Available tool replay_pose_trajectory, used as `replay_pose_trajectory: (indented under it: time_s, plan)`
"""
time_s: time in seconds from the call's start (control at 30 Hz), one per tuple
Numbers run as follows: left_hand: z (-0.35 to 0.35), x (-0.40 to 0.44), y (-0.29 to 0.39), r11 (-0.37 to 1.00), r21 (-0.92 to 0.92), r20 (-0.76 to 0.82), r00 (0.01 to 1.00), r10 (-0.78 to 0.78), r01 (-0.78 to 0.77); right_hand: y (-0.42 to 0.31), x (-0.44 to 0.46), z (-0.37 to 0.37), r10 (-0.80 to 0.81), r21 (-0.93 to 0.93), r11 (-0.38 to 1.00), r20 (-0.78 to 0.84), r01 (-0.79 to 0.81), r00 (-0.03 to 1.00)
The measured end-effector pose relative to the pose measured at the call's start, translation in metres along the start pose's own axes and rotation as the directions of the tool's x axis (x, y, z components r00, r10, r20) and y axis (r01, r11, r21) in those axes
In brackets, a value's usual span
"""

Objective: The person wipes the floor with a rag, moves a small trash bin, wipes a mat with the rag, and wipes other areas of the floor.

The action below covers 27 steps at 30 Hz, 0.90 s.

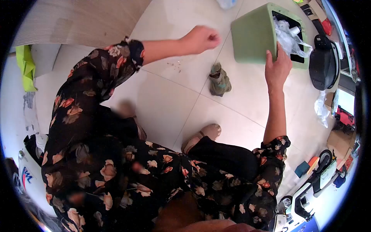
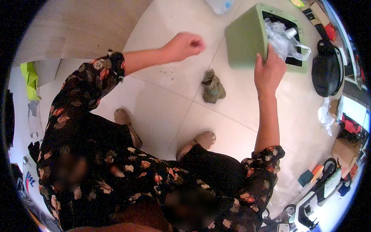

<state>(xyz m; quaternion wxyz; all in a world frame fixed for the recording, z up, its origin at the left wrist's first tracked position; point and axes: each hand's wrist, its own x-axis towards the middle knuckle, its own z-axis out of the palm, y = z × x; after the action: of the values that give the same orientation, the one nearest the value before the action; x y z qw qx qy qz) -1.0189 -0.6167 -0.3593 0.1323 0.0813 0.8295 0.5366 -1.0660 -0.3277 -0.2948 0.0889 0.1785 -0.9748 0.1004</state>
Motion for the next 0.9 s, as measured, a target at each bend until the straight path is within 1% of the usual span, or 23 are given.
replay_pose_trajectory:
  time_s: [0.03, 0.1, 0.17, 0.2, 0.27, 0.33, 0.37, 0.4, 0.43, 0.53, 0.6, 0.67, 0.77, 0.87, 0.9]
  plan:
    - [-0.009, 0.019, 0.028, 0.999, -0.031, -0.033, 0.999, 0.040, -0.041, -0.004, -0.001, -0.001, 0.001, -0.002, 1.000, 0.002, -0.001, 1.000]
    - [-0.021, 0.049, 0.080, 0.972, -0.050, -0.101, 0.970, 0.223, -0.229, -0.010, 0.000, -0.004, -0.017, 0.002, 1.000, -0.013, 0.017, 1.000]
    - [-0.022, 0.080, 0.120, 0.925, 0.014, -0.166, 0.911, 0.377, -0.380, -0.013, 0.000, -0.007, -0.048, 0.011, 0.999, -0.044, 0.048, 0.998]
    - [-0.037, 0.092, 0.143, 0.923, -0.078, -0.039, 0.926, 0.375, -0.376, -0.017, 0.000, -0.012, -0.030, 0.025, 0.999, -0.013, 0.031, 0.999]
    - [-0.031, 0.114, 0.160, 0.911, -0.141, -0.012, 0.921, 0.390, -0.387, -0.026, 0.001, -0.019, 0.003, 0.050, 0.999, 0.050, -0.005, 0.999]
    - [0.014, 0.152, 0.148, 0.898, -0.078, -0.211, 0.887, 0.411, -0.434, -0.026, -0.001, -0.011, -0.062, -0.030, 0.998, -0.045, 0.061, 0.997]
    - [0.027, 0.170, 0.138, 0.897, 0.131, -0.063, 0.899, 0.433, -0.423, -0.027, -0.002, -0.008, -0.097, -0.071, 0.993, -0.090, 0.091, 0.991]
    - [0.036, 0.186, 0.126, 0.844, 0.336, 0.084, 0.906, 0.415, -0.417, -0.029, -0.002, -0.007, -0.094, -0.084, 0.993, -0.083, 0.087, 0.992]
    - [0.037, 0.192, 0.121, 0.742, 0.521, 0.222, 0.907, 0.359, -0.421, -0.031, -0.003, -0.006, -0.090, -0.097, 0.992, -0.077, 0.083, 0.993]
    - [0.030, 0.183, 0.105, 0.775, 0.416, 0.115, 0.873, 0.474, -0.476, -0.040, -0.011, -0.003, -0.104, -0.107, 0.990, -0.089, 0.094, 0.991]
    - [0.027, 0.175, 0.105, 0.781, 0.397, 0.068, 0.864, 0.499, -0.482, -0.044, -0.017, -0.003, -0.123, -0.108, 0.988, -0.096, 0.112, 0.988]
    - [0.027, 0.170, 0.109, 0.780, 0.402, 0.044, 0.861, 0.507, -0.480, -0.045, -0.017, -0.005, -0.144, -0.113, 0.985, -0.091, 0.133, 0.985]
    - [0.029, 0.172, 0.116, 0.770, 0.425, 0.023, 0.857, 0.516, -0.475, -0.037, -0.018, -0.006, -0.126, -0.143, 0.984, -0.107, 0.110, 0.986]
    - [0.025, 0.170, 0.126, 0.754, 0.454, 0.004, 0.847, 0.531, -0.475, -0.028, -0.010, -0.005, -0.209, -0.205, 0.965, -0.206, 0.167, 0.956]
    - [0.024, 0.167, 0.127, 0.755, 0.471, -0.005, 0.854, 0.519, -0.456, -0.029, -0.013, -0.006, -0.212, -0.218, 0.961, -0.182, 0.171, 0.960]
